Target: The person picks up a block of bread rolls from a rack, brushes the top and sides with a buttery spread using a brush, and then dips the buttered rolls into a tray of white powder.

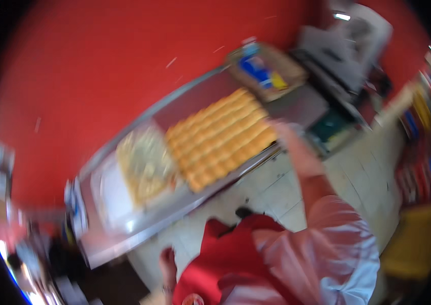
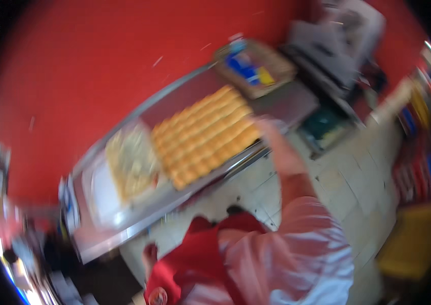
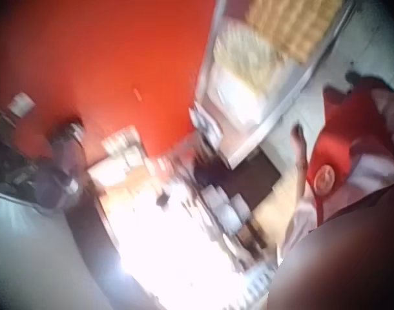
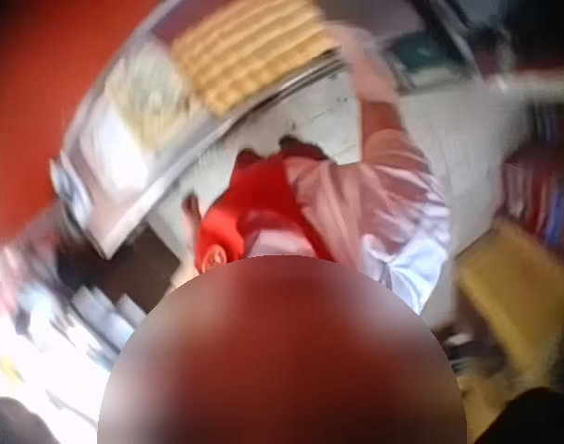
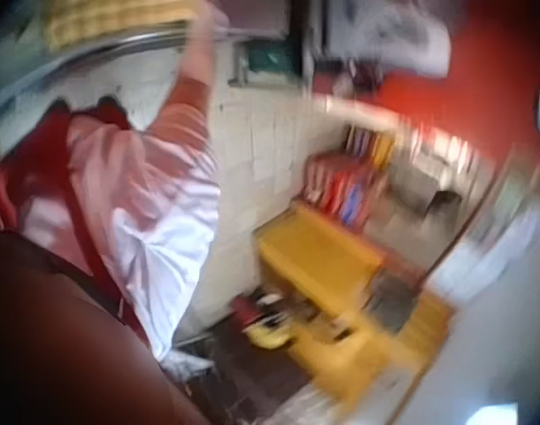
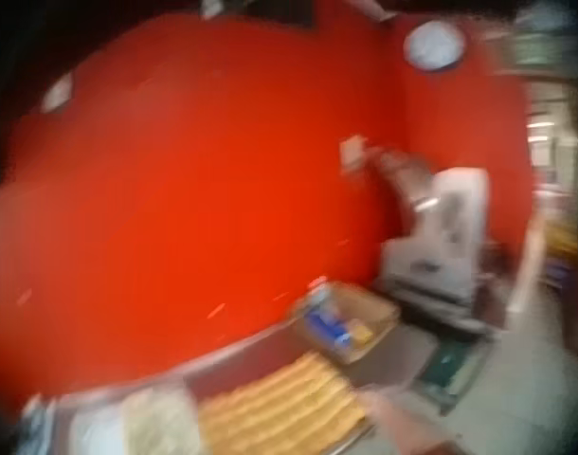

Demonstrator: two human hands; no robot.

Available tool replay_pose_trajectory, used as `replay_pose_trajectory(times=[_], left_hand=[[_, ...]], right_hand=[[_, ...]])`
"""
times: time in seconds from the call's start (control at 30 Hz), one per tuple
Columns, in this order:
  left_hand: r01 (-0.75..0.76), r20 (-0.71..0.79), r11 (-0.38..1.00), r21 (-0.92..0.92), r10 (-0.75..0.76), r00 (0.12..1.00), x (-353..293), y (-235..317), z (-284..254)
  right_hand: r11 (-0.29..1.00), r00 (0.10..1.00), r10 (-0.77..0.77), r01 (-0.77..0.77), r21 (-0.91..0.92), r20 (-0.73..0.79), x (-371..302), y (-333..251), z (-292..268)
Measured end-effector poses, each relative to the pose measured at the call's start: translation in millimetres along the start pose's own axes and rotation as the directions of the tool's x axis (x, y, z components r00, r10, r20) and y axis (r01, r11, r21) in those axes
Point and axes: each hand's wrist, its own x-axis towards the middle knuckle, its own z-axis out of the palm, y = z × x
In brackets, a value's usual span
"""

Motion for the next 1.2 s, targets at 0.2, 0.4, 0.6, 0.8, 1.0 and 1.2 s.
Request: replay_pose_trajectory(times=[0.2,0.4,0.6,0.8,1.0,1.2], left_hand=[[-0.437,0.106,0.899,0.021,0.433,0.895,121.5,82.3,43.9],[-0.617,0.274,0.786,0.047,0.583,0.764,143.4,146.4,76.3],[-0.674,0.350,0.738,0.034,0.623,0.699,147.3,162.1,95.0],[-0.699,0.374,0.715,0.028,0.641,0.671,142.5,178.5,108.9],[-0.637,0.306,0.765,0.098,0.586,0.751,143.4,155.9,87.3],[-0.602,0.249,0.796,0.064,0.571,0.782,122.6,114.6,74.3]], right_hand=[[0.622,0.855,-0.515,0.420,-0.661,0.059,73.4,34.0,-4.4],[0.857,0.951,-0.081,-0.085,-0.508,-0.297,15.3,12.7,26.6],[0.898,0.975,-0.047,0.137,0.418,-0.219,-25.0,10.1,34.4],[0.673,0.944,0.007,0.239,0.700,-0.329,5.7,24.1,8.0],[0.390,0.983,-0.127,-0.073,0.918,0.133,5.3,8.3,54.9],[0.227,0.896,-0.440,0.044,0.973,0.062,36.3,30.8,16.8]])
